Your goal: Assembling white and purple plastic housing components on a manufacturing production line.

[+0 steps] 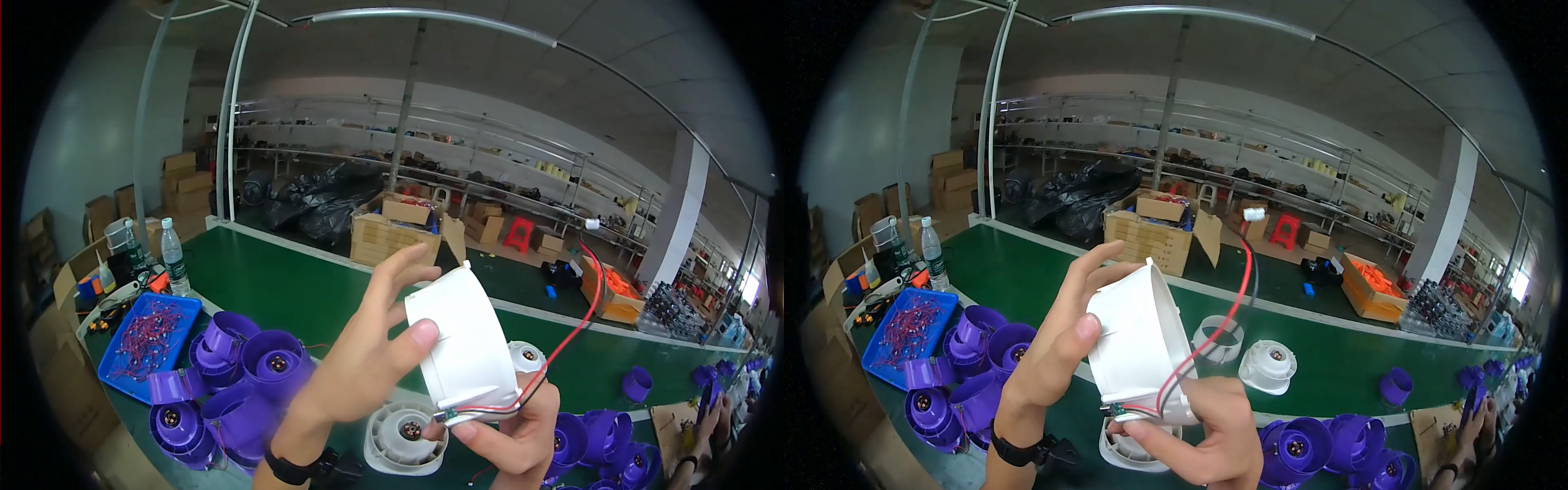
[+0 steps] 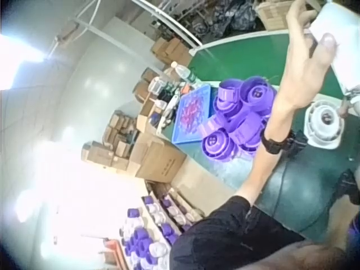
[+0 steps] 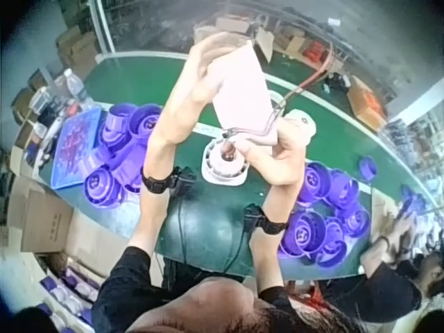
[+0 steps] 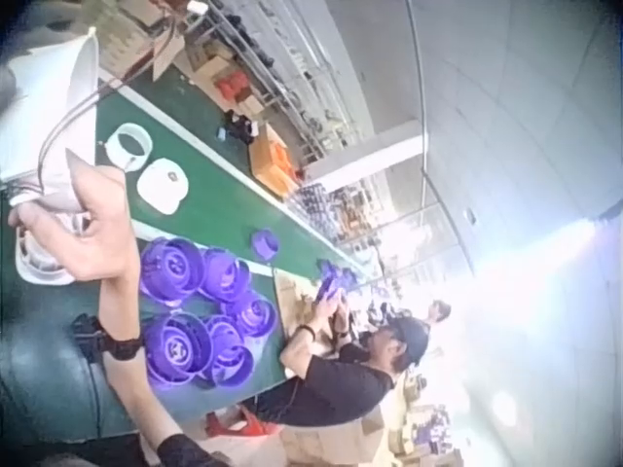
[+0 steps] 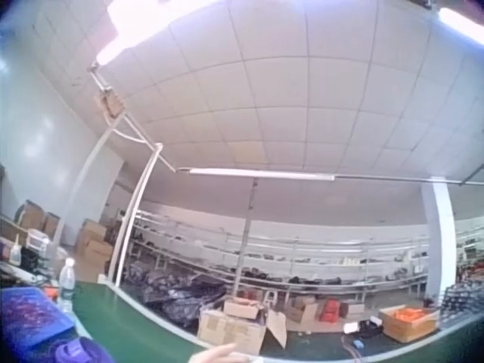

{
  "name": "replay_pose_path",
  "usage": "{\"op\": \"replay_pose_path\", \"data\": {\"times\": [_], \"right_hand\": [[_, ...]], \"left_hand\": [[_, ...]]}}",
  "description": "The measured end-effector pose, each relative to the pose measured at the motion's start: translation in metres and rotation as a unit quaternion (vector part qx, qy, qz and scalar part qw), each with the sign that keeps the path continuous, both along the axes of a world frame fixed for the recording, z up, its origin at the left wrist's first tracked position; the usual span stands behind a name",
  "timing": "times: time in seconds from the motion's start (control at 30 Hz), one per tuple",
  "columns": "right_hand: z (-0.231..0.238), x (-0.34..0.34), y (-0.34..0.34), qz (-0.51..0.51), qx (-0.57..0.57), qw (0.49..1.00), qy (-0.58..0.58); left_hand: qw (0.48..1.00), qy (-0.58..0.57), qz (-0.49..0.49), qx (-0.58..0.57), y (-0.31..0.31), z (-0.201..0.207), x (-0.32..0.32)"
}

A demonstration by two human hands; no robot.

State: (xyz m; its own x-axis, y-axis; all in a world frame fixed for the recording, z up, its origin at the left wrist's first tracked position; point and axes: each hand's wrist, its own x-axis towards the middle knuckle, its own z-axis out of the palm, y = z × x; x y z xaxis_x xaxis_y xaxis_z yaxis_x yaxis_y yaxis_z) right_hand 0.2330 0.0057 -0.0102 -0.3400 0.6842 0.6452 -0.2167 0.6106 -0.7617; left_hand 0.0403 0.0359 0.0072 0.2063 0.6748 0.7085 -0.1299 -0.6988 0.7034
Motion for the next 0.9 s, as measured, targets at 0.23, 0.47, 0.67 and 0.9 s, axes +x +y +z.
{"op": "replay_pose_path", "data": {"times": [0.23,0.47,0.67,0.9], "right_hand": [[0.000,0.002,-0.002,-0.032,-0.032,0.996,0.071],[0.012,0.008,0.000,-0.026,-0.017,0.999,-0.039],[0.001,0.004,0.029,0.057,-0.055,0.985,0.151],[-0.022,0.022,0.071,0.023,-0.245,0.961,0.129]], "left_hand": [[0.998,-0.002,0.010,-0.066,0.002,-0.004,0.005],[0.998,-0.008,0.011,-0.057,-0.001,-0.005,0.012],[0.997,0.033,0.075,0.014,0.016,-0.012,0.001],[0.978,0.117,-0.018,-0.174,0.058,-0.031,-0.024]]}}
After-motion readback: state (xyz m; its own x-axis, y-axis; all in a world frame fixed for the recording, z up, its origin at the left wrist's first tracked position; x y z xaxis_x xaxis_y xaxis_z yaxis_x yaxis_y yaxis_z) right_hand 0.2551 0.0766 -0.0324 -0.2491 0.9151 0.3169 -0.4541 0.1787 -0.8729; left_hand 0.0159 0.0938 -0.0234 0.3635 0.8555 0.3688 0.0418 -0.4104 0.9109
